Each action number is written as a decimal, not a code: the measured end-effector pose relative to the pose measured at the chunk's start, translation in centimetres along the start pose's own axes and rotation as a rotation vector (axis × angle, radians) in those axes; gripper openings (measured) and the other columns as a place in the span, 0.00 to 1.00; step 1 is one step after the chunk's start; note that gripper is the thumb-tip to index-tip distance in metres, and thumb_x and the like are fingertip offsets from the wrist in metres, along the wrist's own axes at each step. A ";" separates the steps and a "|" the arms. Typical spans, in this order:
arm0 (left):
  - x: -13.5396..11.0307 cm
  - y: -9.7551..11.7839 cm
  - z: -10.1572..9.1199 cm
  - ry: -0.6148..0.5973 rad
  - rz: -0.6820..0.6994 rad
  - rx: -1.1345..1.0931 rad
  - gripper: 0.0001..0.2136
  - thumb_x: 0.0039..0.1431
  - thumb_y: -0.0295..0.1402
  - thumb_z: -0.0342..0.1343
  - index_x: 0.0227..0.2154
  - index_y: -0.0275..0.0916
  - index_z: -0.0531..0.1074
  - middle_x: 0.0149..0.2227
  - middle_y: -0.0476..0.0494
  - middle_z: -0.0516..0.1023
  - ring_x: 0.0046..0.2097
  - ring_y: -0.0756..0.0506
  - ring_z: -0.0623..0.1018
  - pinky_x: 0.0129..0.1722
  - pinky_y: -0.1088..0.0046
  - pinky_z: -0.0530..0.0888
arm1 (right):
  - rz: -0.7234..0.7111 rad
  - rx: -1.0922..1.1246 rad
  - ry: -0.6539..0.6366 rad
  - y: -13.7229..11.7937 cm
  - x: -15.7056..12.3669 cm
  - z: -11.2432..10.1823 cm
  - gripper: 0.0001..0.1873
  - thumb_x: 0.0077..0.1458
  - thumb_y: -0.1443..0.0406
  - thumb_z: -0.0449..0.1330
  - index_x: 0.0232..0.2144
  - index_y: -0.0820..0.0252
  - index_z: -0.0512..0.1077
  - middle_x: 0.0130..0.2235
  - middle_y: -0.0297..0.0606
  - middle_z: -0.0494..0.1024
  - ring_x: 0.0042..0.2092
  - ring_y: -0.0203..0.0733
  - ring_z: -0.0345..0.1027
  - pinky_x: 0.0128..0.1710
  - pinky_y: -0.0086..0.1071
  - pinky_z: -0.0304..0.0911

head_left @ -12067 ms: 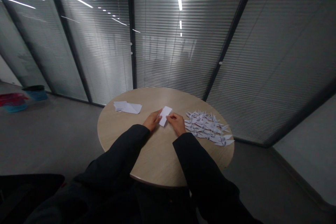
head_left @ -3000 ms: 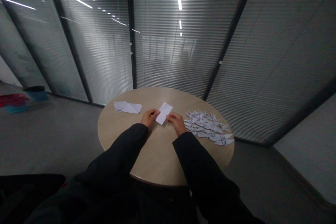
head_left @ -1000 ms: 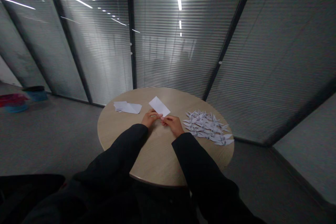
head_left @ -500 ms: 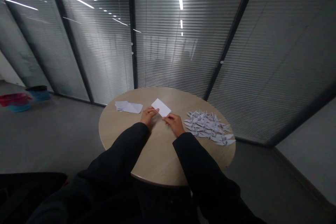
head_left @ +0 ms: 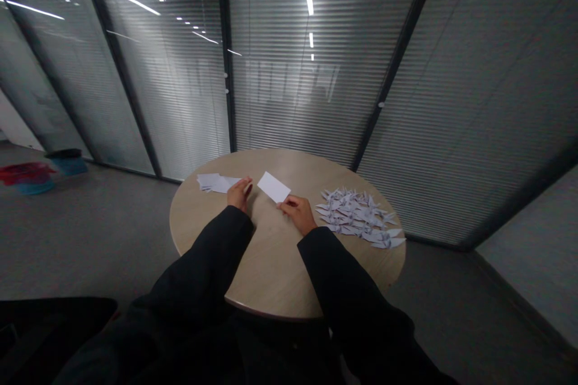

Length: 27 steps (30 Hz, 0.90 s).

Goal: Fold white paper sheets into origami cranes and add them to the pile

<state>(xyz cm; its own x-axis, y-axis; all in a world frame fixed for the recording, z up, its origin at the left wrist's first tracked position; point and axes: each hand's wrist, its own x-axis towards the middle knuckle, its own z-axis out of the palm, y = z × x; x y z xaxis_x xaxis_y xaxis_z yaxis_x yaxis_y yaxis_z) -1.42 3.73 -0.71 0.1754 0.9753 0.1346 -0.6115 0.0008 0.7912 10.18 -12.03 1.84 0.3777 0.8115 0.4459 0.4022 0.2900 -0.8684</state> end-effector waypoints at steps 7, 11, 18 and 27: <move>-1.6 -0.7 1.3 -0.197 -0.161 0.023 0.08 0.47 0.36 0.60 0.27 0.36 0.71 0.35 0.42 0.74 0.38 0.49 0.74 0.38 0.71 0.71 | -0.014 -0.015 0.082 -0.3 -0.1 -0.2 0.12 0.45 0.60 0.58 0.18 0.62 0.70 0.20 0.33 0.70 0.24 0.35 0.63 0.27 0.28 0.57; -3.5 -1.0 2.8 -0.419 -0.296 -0.003 0.14 0.54 0.44 0.54 0.34 0.36 0.70 0.37 0.39 0.74 0.38 0.46 0.74 0.36 0.68 0.73 | -0.057 -0.155 0.122 0.4 -0.2 0.1 0.11 0.47 0.60 0.56 0.19 0.61 0.70 0.21 0.33 0.71 0.26 0.36 0.64 0.28 0.28 0.58; -3.6 -0.5 2.4 -0.409 -0.241 0.123 0.15 0.45 0.41 0.63 0.30 0.36 0.70 0.33 0.44 0.73 0.34 0.50 0.73 0.31 0.76 0.71 | -0.032 -0.242 0.071 1.6 0.0 0.2 0.11 0.48 0.60 0.56 0.20 0.61 0.70 0.21 0.32 0.71 0.26 0.36 0.63 0.28 0.28 0.58; -3.3 -1.1 2.0 -0.430 -0.186 0.291 0.17 0.41 0.45 0.63 0.27 0.36 0.70 0.28 0.46 0.70 0.31 0.50 0.71 0.27 0.76 0.69 | -0.098 -0.252 0.221 2.5 0.5 -0.3 0.15 0.54 0.56 0.54 0.37 0.59 0.71 0.37 0.39 0.74 0.36 0.38 0.67 0.38 0.31 0.62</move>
<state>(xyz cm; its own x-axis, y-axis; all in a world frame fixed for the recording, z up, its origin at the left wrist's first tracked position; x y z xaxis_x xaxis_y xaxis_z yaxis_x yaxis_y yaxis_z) 0.22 0.03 -0.79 0.5967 0.7864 0.1598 -0.3125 0.0442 0.9489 11.69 -11.03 -0.04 0.4872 0.6486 0.5848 0.6286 0.2044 -0.7504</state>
